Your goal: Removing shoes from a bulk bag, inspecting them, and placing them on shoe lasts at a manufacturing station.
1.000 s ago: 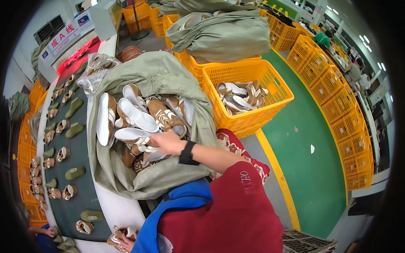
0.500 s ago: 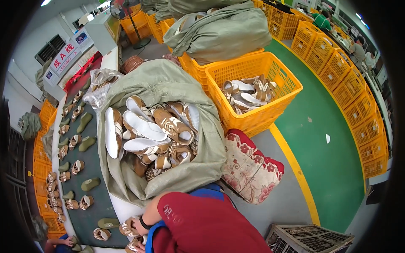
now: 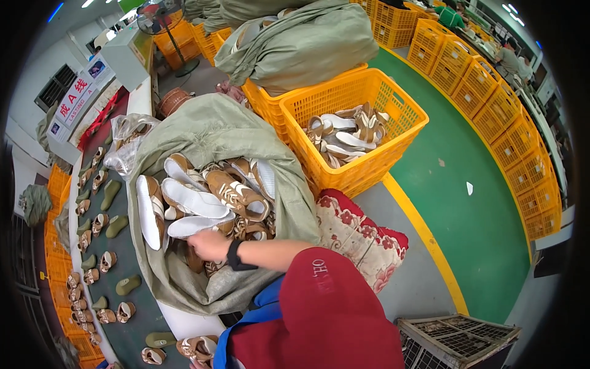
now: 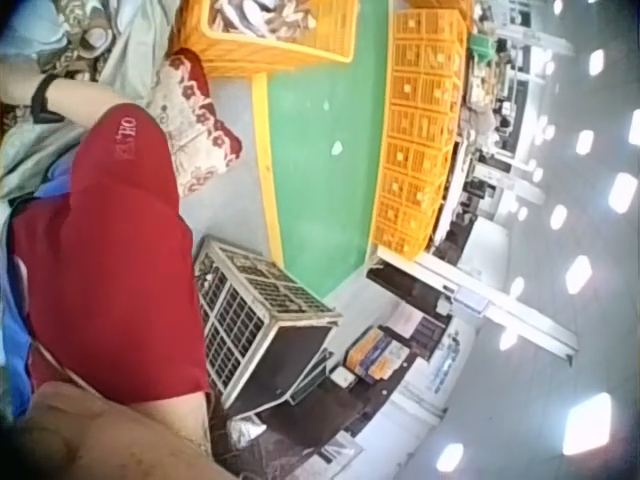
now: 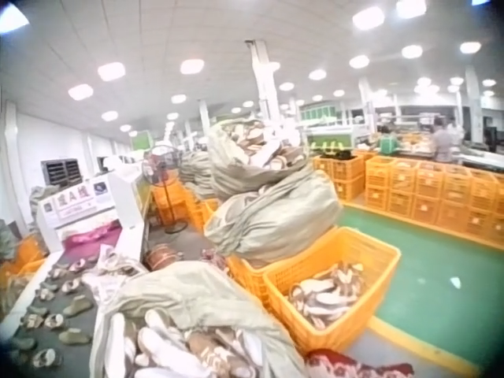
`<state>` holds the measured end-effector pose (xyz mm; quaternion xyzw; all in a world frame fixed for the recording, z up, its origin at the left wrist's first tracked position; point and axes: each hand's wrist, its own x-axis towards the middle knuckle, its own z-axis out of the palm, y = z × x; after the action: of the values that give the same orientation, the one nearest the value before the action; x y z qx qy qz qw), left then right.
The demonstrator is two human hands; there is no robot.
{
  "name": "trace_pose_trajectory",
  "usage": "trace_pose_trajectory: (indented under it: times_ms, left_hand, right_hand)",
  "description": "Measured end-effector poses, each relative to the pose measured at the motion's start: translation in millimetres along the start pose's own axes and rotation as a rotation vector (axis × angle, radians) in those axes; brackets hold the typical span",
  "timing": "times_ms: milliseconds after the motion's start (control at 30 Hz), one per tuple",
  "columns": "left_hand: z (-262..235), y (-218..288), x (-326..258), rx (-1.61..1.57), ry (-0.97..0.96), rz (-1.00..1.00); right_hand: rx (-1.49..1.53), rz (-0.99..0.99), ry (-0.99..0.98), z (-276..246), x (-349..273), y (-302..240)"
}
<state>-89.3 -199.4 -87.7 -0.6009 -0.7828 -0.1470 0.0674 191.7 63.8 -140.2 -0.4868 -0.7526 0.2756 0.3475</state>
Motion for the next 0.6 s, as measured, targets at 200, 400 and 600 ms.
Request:
trace_pose_trajectory:
  times_ms: [200, 400, 600]
  left_hand:
    - [17, 80, 67, -0.407, -0.260, 0.262]
    - [92, 176, 109, -0.252, -0.420, 0.723]
    - [122, 116, 77, 0.249, -0.819, 0.755]
  right_hand:
    - [-0.394, -0.086, -0.839, 50, -84, 67]
    - [-0.203, -0.003, -0.530, 8, -94, 87]
    - [-0.538, -0.055, -0.224, -53, -106, 79]
